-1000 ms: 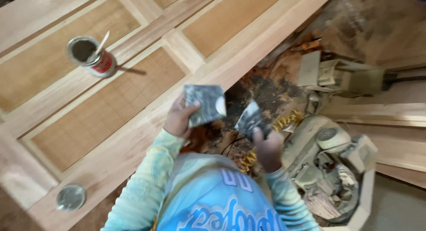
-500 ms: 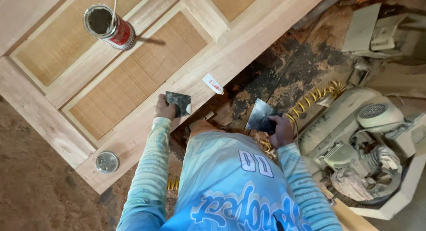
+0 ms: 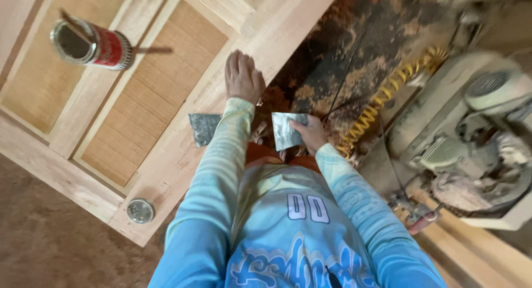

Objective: The person applies a white filler paste to the joints and gaps of a wooden door frame using two metal putty knives. They scoop the filler from a can, spread it into the seams, and smooth the surface to blend it with the wood.

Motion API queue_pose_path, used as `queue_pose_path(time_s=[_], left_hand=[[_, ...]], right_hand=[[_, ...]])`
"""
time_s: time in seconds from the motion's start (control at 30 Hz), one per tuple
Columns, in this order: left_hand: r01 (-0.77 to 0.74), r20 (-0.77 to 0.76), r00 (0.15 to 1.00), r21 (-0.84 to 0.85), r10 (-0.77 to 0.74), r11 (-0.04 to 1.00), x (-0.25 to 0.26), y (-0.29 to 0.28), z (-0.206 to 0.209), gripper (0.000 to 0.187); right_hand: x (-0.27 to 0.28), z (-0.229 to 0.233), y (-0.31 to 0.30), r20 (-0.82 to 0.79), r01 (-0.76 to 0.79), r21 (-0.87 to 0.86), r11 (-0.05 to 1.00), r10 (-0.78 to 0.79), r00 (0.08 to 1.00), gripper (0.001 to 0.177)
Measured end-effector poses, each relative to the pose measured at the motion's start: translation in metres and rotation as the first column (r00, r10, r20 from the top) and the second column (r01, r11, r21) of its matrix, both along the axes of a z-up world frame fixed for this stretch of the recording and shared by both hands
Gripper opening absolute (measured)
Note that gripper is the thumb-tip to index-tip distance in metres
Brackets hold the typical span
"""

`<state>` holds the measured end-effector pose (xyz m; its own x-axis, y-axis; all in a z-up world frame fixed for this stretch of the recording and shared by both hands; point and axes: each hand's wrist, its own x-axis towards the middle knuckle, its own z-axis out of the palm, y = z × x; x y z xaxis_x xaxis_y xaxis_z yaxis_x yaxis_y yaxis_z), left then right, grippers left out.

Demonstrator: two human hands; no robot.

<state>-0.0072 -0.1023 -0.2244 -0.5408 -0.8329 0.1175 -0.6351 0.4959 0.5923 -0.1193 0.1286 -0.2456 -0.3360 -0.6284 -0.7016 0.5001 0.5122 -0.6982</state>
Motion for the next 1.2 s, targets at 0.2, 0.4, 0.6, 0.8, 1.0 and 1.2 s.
queue_pose_path(time_s=[0.2,0.4,0.6,0.8,1.0,1.2], left_hand=[[-0.013,0.05,0.999,-0.127,0.019,0.992,-0.008,-0.005,-0.029,0.046],[0.018,0.154,0.988,-0.139,0.003,0.99,-0.008,-0.003,-0.024,0.04],[0.039,0.229,0.973,-0.155,-0.003,0.987,-0.013,-0.003,-0.015,0.042],[0.031,0.243,0.97,-0.169,0.011,0.985,-0.013,-0.002,-0.017,0.04],[0.055,0.26,0.966,-0.16,-0.012,0.985,-0.013,-0.004,-0.015,0.042],[0.054,0.271,0.962,-0.136,-0.015,0.989,-0.014,-0.003,-0.009,0.043]], right_hand=[[0.018,-0.021,-0.006,-0.03,0.054,-0.162,0.985,-0.06,0.998,0.019],[0.024,-0.017,-0.014,0.06,0.097,-0.114,0.989,-0.09,0.994,0.013],[0.022,-0.023,-0.026,0.089,0.078,-0.17,0.982,-0.063,0.994,0.013],[0.021,-0.033,-0.03,0.084,0.029,-0.131,0.991,-0.018,0.996,0.014],[0.023,-0.041,-0.031,0.054,0.002,-0.119,0.993,0.005,0.999,0.016],[0.024,-0.049,-0.031,0.158,0.058,-0.145,0.988,-0.035,0.987,0.015]])
